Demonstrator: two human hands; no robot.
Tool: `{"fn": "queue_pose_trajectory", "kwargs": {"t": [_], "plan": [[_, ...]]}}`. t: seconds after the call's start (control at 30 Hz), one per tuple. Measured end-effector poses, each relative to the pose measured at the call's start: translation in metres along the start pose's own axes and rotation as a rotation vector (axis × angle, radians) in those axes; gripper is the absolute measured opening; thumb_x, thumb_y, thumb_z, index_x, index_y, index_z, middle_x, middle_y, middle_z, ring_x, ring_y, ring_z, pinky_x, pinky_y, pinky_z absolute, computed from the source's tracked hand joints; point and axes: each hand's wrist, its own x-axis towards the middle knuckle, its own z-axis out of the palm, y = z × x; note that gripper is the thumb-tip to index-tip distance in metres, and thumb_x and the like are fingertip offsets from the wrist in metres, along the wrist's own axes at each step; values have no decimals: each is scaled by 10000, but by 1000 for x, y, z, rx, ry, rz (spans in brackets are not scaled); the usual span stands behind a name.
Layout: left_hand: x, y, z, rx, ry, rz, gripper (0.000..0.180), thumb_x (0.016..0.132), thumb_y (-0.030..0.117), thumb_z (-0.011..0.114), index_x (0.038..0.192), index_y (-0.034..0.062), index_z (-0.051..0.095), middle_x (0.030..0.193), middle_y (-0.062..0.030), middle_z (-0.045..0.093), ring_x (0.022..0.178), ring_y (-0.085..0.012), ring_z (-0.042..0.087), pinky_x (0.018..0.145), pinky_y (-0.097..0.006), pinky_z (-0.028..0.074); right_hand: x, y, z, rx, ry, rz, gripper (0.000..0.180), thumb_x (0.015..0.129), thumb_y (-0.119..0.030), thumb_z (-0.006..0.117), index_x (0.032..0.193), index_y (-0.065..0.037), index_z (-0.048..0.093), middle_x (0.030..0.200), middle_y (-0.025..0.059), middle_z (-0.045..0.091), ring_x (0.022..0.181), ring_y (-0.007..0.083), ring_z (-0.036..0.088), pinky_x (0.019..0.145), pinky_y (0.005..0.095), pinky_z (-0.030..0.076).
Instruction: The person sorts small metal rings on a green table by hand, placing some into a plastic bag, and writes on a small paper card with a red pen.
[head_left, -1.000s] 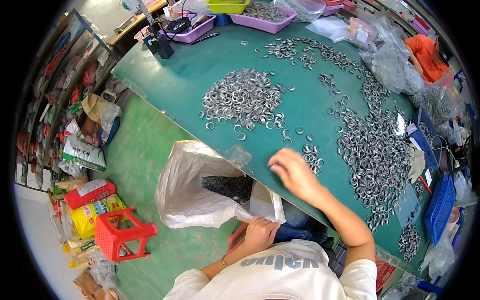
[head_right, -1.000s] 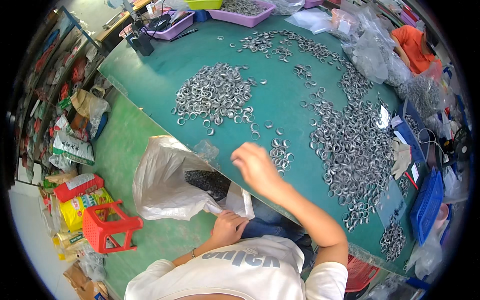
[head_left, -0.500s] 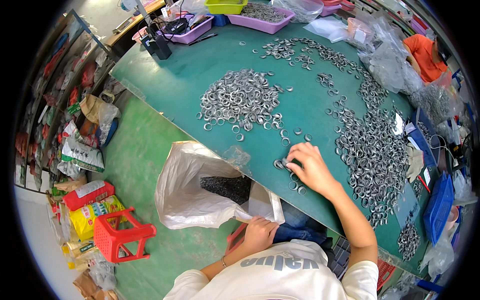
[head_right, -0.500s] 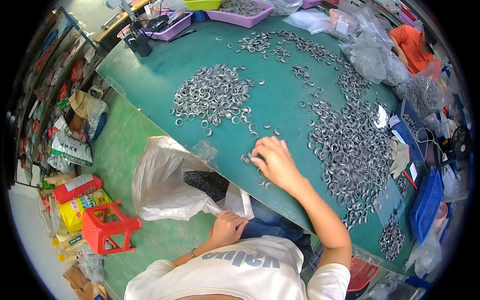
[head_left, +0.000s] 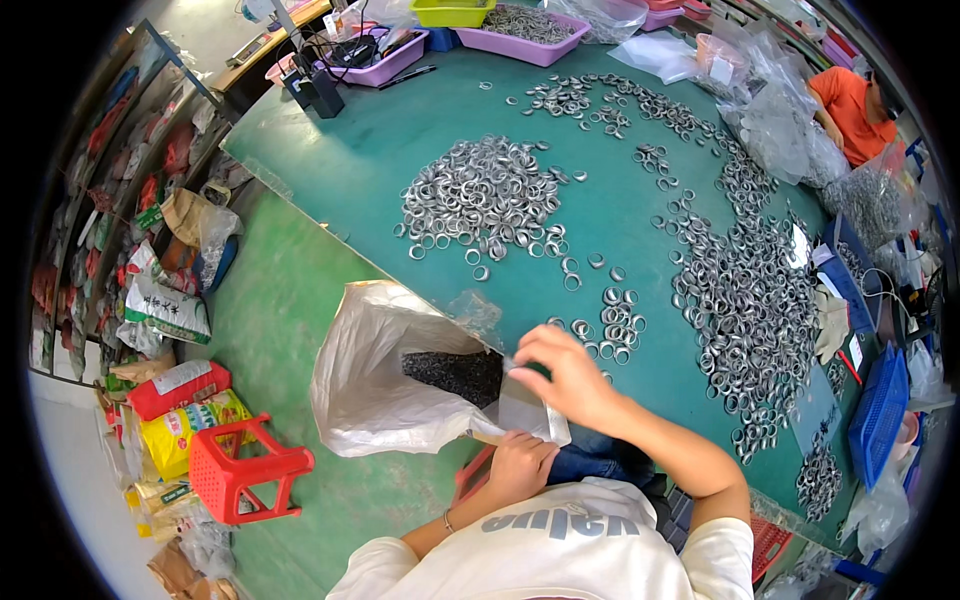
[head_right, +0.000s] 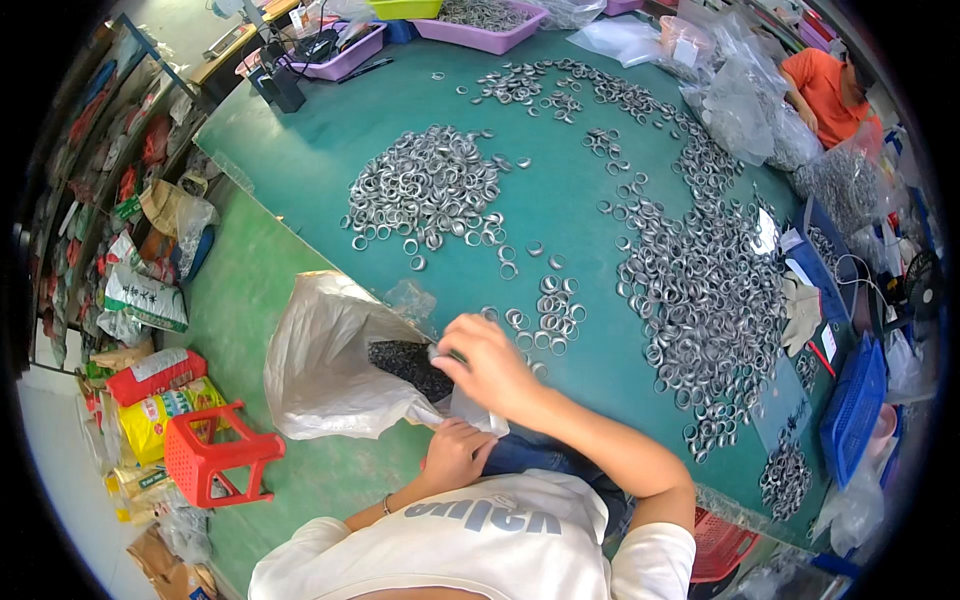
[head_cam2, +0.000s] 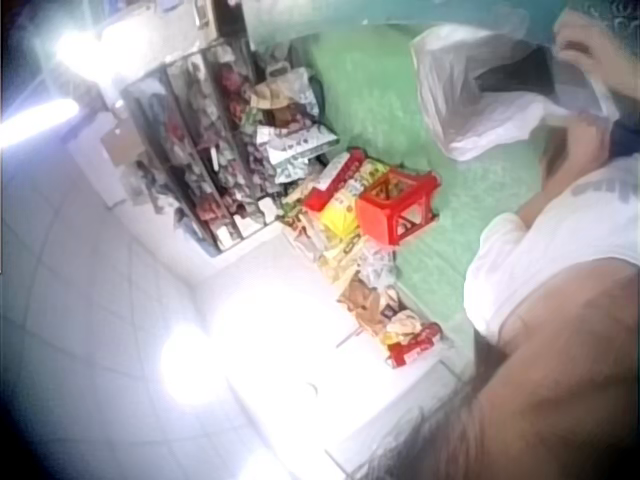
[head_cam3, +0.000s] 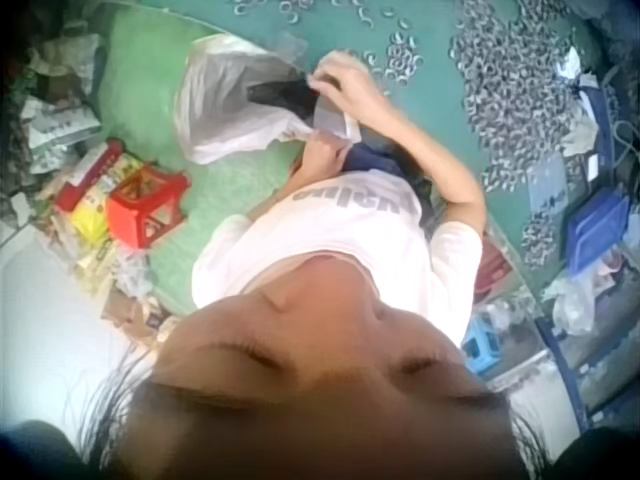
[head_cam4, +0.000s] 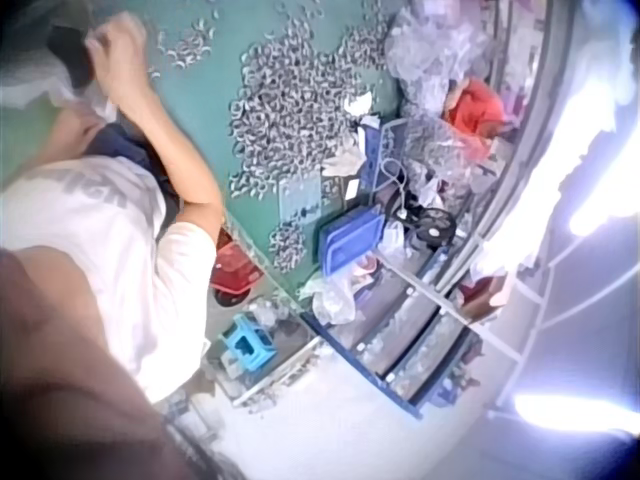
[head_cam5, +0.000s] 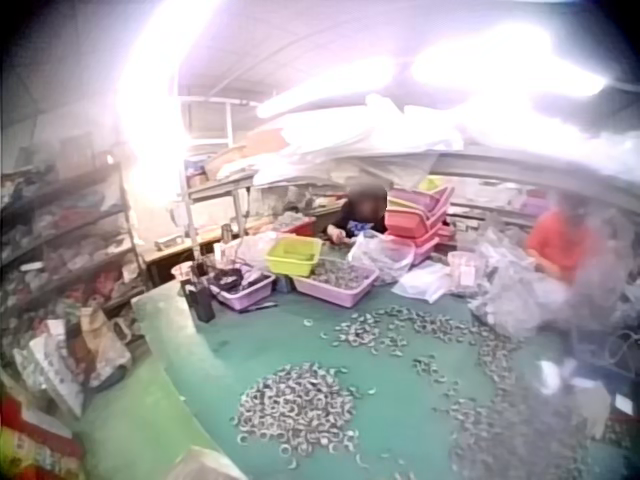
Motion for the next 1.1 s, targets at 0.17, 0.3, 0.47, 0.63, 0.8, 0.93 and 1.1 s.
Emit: {"fn": "queue_pose_trajectory", "kwargs": {"t": [0.17,0.3,0.47,0.63,0.8,0.93,1.1], "plan": [[0,0,-1,-5,-14,-12,56,741,79,699,783,41,695,705,-110,650,700,-281,620,768,-385,452,1,3,-15,-196,14,-18,151,771,-63,691,896,-21,618,945,112,587,935,305,547,832,392,420],[-2,-4,1,-2,12,14,57,778,112,669,769,57,681,691,-96,640,687,-265,608,767,-374,445,-6,24,-39,-479,132,51,152,752,-77,710,865,-35,617,919,92,582,892,290,533,791,387,399],[-1,-5,3,1,21,36,71,793,127,657,764,65,674,684,-89,636,678,-256,602,761,-367,440,-14,41,-35,-584,163,26,144,740,-73,719,825,-42,607,892,75,572,853,273,522,770,378,383],[-2,-5,1,-2,18,31,64,787,121,662,766,62,675,683,-90,636,676,-254,601,752,-366,442,-12,34,-48,-482,248,72,129,734,-63,709,812,-48,607,889,69,566,864,261,528,765,379,376],[-1,-4,2,-11,23,32,57,785,114,665,769,61,677,679,-89,635,666,-253,599,748,-366,444,-20,40,-41,-652,127,81,116,730,-93,720,792,-38,640,900,65,574,904,250,517,784,374,368],[-2,-2,1,-18,2,-3,42,753,83,695,775,46,696,697,-98,649,685,-271,613,763,-371,452,-12,39,-41,-706,66,55,125,732,-100,724,792,-26,643,905,77,574,918,259,512,807,375,360],[-2,-2,0,-14,0,-5,45,753,79,696,777,41,696,697,-103,651,685,-274,613,758,-376,451,-5,20,-33,-212,59,121,112,792,-81,694,837,-5,625,954,105,585,940,282,547,843,381,409]]}}
